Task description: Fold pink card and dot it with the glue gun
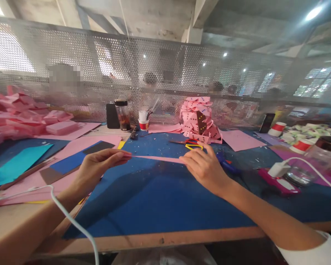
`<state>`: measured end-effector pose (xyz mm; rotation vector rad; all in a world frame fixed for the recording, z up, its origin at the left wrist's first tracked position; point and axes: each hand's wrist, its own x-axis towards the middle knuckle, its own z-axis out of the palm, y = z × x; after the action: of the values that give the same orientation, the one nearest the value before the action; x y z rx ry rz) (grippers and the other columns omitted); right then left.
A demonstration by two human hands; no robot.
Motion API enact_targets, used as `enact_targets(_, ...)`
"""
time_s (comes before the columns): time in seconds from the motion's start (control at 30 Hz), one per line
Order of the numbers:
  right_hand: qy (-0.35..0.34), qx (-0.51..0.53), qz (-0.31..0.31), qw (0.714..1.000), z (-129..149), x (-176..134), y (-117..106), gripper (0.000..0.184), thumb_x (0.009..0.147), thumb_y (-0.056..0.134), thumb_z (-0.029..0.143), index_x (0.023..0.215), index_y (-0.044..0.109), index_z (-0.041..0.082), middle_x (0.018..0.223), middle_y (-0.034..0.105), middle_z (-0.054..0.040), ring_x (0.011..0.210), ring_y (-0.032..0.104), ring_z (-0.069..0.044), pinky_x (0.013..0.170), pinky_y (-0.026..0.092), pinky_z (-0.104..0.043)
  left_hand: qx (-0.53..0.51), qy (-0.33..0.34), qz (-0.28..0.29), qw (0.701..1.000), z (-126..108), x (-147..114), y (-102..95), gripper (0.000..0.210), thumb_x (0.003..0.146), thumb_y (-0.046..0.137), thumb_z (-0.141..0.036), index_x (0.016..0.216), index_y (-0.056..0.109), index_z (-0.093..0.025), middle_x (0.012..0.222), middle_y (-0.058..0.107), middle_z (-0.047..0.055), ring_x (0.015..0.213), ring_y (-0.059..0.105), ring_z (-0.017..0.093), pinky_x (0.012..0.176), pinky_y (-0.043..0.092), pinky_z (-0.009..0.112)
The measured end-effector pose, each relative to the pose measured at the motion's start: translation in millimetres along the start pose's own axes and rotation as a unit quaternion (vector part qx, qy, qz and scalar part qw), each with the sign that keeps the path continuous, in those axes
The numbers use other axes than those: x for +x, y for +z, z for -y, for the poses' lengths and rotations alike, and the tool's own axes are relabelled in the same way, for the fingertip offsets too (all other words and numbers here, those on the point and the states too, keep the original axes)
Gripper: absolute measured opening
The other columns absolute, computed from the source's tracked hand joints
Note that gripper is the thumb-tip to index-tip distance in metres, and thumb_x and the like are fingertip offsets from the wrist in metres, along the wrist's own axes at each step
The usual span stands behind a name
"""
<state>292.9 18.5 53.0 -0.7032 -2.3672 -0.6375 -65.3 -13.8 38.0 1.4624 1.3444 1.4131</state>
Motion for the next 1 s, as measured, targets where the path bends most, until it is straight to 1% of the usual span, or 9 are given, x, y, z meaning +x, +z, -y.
enact_targets(0.13, -0.008, 0.018, 0.061, 0.998, 15.9, -22.9, -6.2, 0.024, 0.1, 0.047, 0.01, 0.107, 0.068, 0.02, 0.099, 0.072, -0.0047, 0.095, 0.063, -0.019, 0.114, 0.032, -0.053, 0.064, -0.018, 0.035, 0.997, 7.0, -8.8, -4.8, 0.034, 0.074, 0.08, -0.052, 0.092, 0.079, -0.023, 0.103, 0.08, 0.008, 0.098, 0.075, 0.03, 0.093, 0.059, 0.041)
enact_targets(0.3, -0.011, 0.071, 0.105, 0.992, 24.7, -46.2, -2.0, 0.021, 0.101, 0.049, 0.012, 0.106, 0.067, 0.02, 0.097, 0.07, -0.0025, 0.093, 0.063, -0.018, 0.114, 0.032, -0.053, 0.168, 0.014, 0.091, 0.982, 21.0, -15.1, -9.9, 0.035, 0.071, 0.077, -0.058, 0.081, 0.081, -0.025, 0.091, 0.081, 0.008, 0.088, 0.074, 0.032, 0.081, 0.059, 0.04)
enact_targets(0.37, -0.007, 0.096, 0.106, 0.99, 25.6, -51.9, 1.9, 0.019, 0.101, 0.05, 0.014, 0.107, 0.067, 0.02, 0.096, 0.07, -0.0021, 0.093, 0.063, -0.017, 0.113, 0.035, -0.052, 0.198, 0.03, 0.117, 0.973, 30.2, -16.1, -14.9, 0.034, 0.073, 0.075, -0.058, 0.082, 0.081, -0.025, 0.089, 0.08, 0.008, 0.086, 0.074, 0.031, 0.082, 0.058, 0.041)
enact_targets(0.47, 0.009, 0.125, 0.103, 0.987, 25.5, -55.8, 6.1, 0.018, 0.102, 0.052, 0.017, 0.108, 0.068, 0.021, 0.096, 0.069, -0.0022, 0.093, 0.064, -0.016, 0.11, 0.039, -0.049, 0.245, 0.082, 0.132, 0.957, 41.1, -17.5, -22.1, 0.027, 0.078, 0.073, -0.053, 0.081, 0.08, -0.028, 0.094, 0.079, 0.007, 0.093, 0.072, 0.029, 0.089, 0.055, 0.04)
enact_targets(0.53, 0.016, 0.138, 0.104, 0.985, 25.2, -56.4, 6.9, 0.018, 0.102, 0.052, 0.017, 0.109, 0.068, 0.022, 0.096, 0.069, -0.0025, 0.094, 0.064, -0.016, 0.108, 0.041, -0.048, 0.273, 0.117, 0.142, 0.944, 44.3, -18.3, -24.7, 0.023, 0.081, 0.072, -0.051, 0.078, 0.079, -0.029, 0.094, 0.078, 0.005, 0.094, 0.07, 0.027, 0.091, 0.054, 0.038)
enact_targets(0.63, 0.024, 0.148, 0.102, 0.983, 25.4, -57.2, 6.3, 0.016, 0.101, 0.055, 0.021, 0.11, 0.068, 0.021, 0.098, 0.069, -0.0037, 0.095, 0.064, -0.017, 0.106, 0.043, -0.047, 0.305, 0.154, 0.152, 0.927, 45.4, -19.0, -25.6, 0.02, 0.082, 0.07, -0.048, 0.076, 0.077, -0.03, 0.09, 0.076, 0.003, 0.092, 0.069, 0.026, 0.088, 0.053, 0.034)
enact_targets(0.83, 0.035, 0.156, 0.103, 0.982, 27.6, -58.5, 6.1, 0.016, 0.102, 0.055, 0.027, 0.11, 0.068, 0.022, 0.099, 0.069, -0.004, 0.097, 0.063, -0.018, 0.107, 0.041, -0.047, 0.347, 0.171, 0.178, 0.905, 48.9, -19.9, -28.5, 0.015, 0.086, 0.068, -0.044, 0.082, 0.076, -0.031, 0.091, 0.073, 0.0, 0.089, 0.068, 0.023, 0.084, 0.052, 0.03)
enact_targets(0.9, 0.04, 0.157, 0.1, 0.982, 28.3, -57.9, 6.0, 0.016, 0.102, 0.055, 0.026, 0.109, 0.069, 0.022, 0.099, 0.069, -0.0038, 0.096, 0.063, -0.018, 0.107, 0.041, -0.047, 0.355, 0.174, 0.184, 0.9, 49.4, -20.7, -28.8, 0.014, 0.087, 0.068, -0.043, 0.084, 0.075, -0.031, 0.093, 0.073, 0.001, 0.092, 0.068, 0.023, 0.086, 0.052, 0.03)
enact_targets(1.0, 0.047, 0.161, 0.099, 0.981, 29.2, -57.1, 5.5, 0.017, 0.102, 0.053, 0.024, 0.108, 0.069, 0.022, 0.098, 0.069, -0.0034, 0.095, 0.064, -0.017, 0.106, 0.042, -0.047, 0.351, 0.207, 0.187, 0.894, 47.6, -22.3, -25.7, 0.01, 0.086, 0.07, -0.04, 0.09, 0.074, -0.031, 0.1, 0.073, 0.001, 0.1, 0.067, 0.023, 0.09, 0.052, 0.03)
